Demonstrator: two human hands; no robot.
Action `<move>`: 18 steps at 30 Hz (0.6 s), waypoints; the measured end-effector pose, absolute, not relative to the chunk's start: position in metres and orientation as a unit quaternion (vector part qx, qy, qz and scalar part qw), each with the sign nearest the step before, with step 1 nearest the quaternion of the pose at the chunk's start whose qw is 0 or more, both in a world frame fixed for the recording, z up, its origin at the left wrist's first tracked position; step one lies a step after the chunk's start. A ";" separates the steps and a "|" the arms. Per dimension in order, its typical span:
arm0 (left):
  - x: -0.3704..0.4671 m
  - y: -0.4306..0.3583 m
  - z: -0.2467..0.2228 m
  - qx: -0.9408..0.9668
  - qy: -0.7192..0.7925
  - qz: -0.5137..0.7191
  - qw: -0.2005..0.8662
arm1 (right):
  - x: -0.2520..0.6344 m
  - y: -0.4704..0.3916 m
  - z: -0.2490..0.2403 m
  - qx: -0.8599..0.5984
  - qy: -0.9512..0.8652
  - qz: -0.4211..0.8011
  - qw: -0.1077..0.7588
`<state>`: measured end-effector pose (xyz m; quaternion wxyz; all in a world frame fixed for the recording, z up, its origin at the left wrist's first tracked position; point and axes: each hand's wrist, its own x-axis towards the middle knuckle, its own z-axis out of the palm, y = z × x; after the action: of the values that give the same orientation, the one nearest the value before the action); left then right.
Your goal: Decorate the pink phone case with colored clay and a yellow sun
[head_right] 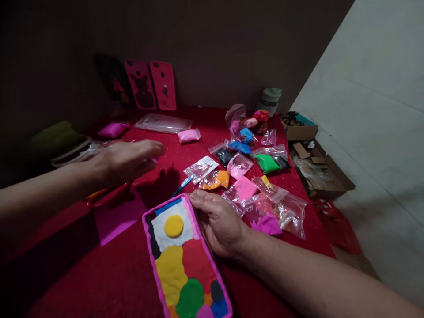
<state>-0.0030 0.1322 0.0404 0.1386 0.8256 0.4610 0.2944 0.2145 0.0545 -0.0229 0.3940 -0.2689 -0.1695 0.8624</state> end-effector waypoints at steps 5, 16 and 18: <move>0.024 0.075 0.062 0.692 0.438 0.525 0.230 | 0.214 0.052 -0.024 -0.278 -0.161 0.852 0.414; 0.034 0.047 0.044 0.716 0.458 0.456 0.263 | 0.211 0.052 -0.021 -0.266 -0.169 0.845 0.432; 0.029 0.046 0.040 0.735 0.440 0.428 0.288 | 0.211 0.052 -0.020 -0.269 -0.179 0.840 0.436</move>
<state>0.0295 0.0462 0.0396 0.2877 0.7353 0.4396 0.4281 0.2109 0.0517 -0.0203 0.4355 -0.2690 -0.1786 0.8403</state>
